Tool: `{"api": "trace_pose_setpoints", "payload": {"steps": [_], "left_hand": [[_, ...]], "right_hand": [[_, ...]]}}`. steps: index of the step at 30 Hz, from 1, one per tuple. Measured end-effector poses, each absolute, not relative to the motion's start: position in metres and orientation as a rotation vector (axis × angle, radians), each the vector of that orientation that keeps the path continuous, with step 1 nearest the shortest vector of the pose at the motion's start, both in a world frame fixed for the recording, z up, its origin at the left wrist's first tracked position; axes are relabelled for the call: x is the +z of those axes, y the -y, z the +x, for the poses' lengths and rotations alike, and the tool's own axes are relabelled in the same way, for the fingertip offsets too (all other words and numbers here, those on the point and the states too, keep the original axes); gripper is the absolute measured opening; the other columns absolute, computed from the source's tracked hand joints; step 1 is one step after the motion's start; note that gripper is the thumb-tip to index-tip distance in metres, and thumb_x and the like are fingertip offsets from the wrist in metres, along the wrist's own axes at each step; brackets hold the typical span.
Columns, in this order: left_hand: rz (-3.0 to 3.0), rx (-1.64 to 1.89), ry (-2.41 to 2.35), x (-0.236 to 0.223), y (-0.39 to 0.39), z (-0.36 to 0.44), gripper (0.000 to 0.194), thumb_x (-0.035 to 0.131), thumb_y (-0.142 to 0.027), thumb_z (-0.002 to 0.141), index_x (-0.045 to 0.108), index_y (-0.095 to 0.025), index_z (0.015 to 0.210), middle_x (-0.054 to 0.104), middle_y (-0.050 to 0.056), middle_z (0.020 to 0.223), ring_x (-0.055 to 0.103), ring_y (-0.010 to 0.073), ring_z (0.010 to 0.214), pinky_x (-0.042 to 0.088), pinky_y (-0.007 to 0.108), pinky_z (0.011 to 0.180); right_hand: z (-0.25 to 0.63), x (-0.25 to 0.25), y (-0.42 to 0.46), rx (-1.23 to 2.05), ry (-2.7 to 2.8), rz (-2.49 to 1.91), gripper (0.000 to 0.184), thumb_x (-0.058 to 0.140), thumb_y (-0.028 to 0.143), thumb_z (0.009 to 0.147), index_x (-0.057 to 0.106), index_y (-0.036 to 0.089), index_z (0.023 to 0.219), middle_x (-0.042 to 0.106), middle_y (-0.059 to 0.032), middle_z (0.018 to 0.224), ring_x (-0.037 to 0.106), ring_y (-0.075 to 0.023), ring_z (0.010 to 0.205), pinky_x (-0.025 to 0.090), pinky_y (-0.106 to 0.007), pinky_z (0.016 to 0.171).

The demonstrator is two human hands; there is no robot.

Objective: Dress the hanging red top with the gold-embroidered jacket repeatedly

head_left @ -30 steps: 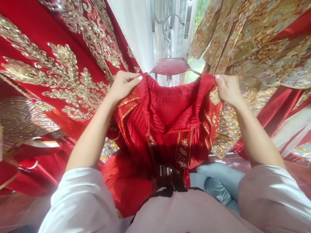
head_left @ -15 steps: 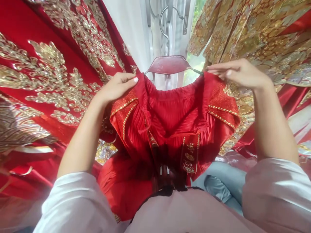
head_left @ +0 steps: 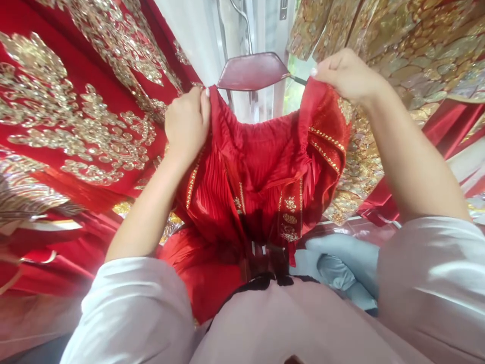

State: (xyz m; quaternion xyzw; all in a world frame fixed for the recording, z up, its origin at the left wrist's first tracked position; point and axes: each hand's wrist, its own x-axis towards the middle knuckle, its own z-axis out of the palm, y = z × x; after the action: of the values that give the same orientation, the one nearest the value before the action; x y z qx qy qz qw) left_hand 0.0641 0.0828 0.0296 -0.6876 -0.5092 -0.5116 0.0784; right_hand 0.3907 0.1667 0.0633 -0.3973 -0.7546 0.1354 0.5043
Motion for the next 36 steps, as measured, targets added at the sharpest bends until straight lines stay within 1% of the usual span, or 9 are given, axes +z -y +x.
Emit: {"api": "trace_pose_setpoints", "payload": {"steps": [4, 6, 9, 11, 15, 19, 25, 30, 36], "left_hand": [[-1.954, -1.319, 1.36, 0.008, -0.044, 0.076, 0.037, 0.042, -0.042, 0.093, 0.051, -0.018, 0.119, 0.054, 0.011, 0.124, 0.042, 0.0255, 0.121, 0.018, 0.043, 0.108], [-1.867, -1.268, 1.203, -0.021, -0.021, 0.081, 0.039, 0.043, -0.037, 0.091, 0.05, -0.017, 0.123, 0.052, 0.013, 0.128, 0.042, 0.0268, 0.123, 0.021, 0.047, 0.108], [-2.038, -1.238, 1.008, -0.091, 0.008, 0.09, 0.016, 0.049, -0.033, 0.082, 0.058, -0.022, 0.076, 0.059, 0.006, 0.073, 0.055, 0.0228, 0.073, 0.04, 0.041, 0.075], [-2.419, -1.103, 0.999, -0.142, 0.021, 0.099, 0.025, 0.049, -0.029, 0.077, 0.045, -0.022, 0.054, 0.046, 0.001, 0.051, 0.042, 0.0167, 0.05, 0.034, 0.034, 0.055], [-2.781, -0.865, 1.533, -0.211, 0.028, 0.116, 0.027, 0.048, -0.028, 0.076, 0.043, -0.02, 0.052, 0.041, 0.0, 0.051, 0.039, 0.0136, 0.047, 0.032, 0.029, 0.05], [-2.638, -0.984, 1.839, -0.236, 0.025, 0.119, 0.026, 0.041, -0.027, 0.086, 0.049, -0.019, 0.062, 0.05, 0.002, 0.063, 0.047, 0.0139, 0.054, 0.04, 0.026, 0.055], [-2.441, -1.33, 2.169, -0.259, 0.023, 0.119, 0.02, 0.053, -0.026, 0.081, 0.056, -0.016, 0.098, 0.06, 0.013, 0.104, 0.059, 0.0233, 0.094, 0.049, 0.037, 0.082], [-2.741, -1.443, 2.147, -0.284, 0.028, 0.135, 0.019, 0.057, -0.024, 0.074, 0.049, -0.018, 0.058, 0.06, 0.005, 0.065, 0.059, 0.0206, 0.068, 0.053, 0.032, 0.065], [-2.824, -1.611, 2.106, -0.295, 0.032, 0.145, 0.021, 0.044, -0.022, 0.079, 0.046, -0.017, 0.059, 0.058, 0.003, 0.06, 0.056, 0.0149, 0.058, 0.048, 0.025, 0.055]], "right_hand": [[0.389, 0.063, -0.129, -0.118, 2.02, -1.147, 0.037, 0.046, 0.035, 0.091, 0.055, 0.016, 0.061, 0.061, 0.0012, 0.072, 0.054, -0.0034, 0.071, 0.036, -0.024, 0.066], [0.387, 0.038, -0.098, -0.41, 1.833, -1.11, 0.031, 0.043, 0.034, 0.094, 0.062, 0.02, 0.074, 0.063, -0.0059, 0.08, 0.057, -0.0131, 0.082, 0.039, -0.029, 0.075], [0.371, -0.045, -0.05, -0.663, 1.512, -0.872, 0.038, 0.037, 0.035, 0.096, 0.059, 0.018, 0.07, 0.057, -0.0075, 0.068, 0.054, -0.0174, 0.07, 0.037, -0.035, 0.07], [0.346, -0.115, -0.026, -0.697, 1.482, -0.802, 0.044, 0.036, 0.038, 0.094, 0.049, 0.02, 0.057, 0.051, -0.0042, 0.055, 0.045, -0.0152, 0.056, 0.033, -0.034, 0.064], [0.282, -0.218, -0.015, -0.136, 1.796, -1.329, 0.029, 0.053, 0.041, 0.086, 0.061, 0.016, 0.074, 0.064, -0.0083, 0.072, 0.055, -0.0203, 0.071, 0.036, -0.035, 0.072], [0.248, -0.236, -0.035, 0.331, 1.841, -1.441, 0.031, 0.046, 0.038, 0.09, 0.062, 0.012, 0.091, 0.065, -0.0143, 0.093, 0.058, -0.0221, 0.084, 0.039, -0.031, 0.075], [0.244, -0.23, 0.002, 0.576, 1.848, -1.262, 0.017, 0.045, 0.023, 0.08, 0.054, 0.019, 0.066, 0.062, -0.0039, 0.071, 0.055, -0.0149, 0.066, 0.041, -0.025, 0.068], [0.246, -0.244, 0.052, 0.666, 1.771, -1.227, 0.02, 0.045, 0.029, 0.077, 0.045, 0.021, 0.059, 0.054, -0.002, 0.058, 0.053, -0.0145, 0.06, 0.042, -0.025, 0.062], [0.254, -0.238, 0.051, 0.967, 1.446, -1.238, 0.02, 0.051, 0.041, 0.081, 0.056, 0.021, 0.08, 0.06, -0.002, 0.069, 0.058, -0.0149, 0.063, 0.046, -0.026, 0.064]]}}
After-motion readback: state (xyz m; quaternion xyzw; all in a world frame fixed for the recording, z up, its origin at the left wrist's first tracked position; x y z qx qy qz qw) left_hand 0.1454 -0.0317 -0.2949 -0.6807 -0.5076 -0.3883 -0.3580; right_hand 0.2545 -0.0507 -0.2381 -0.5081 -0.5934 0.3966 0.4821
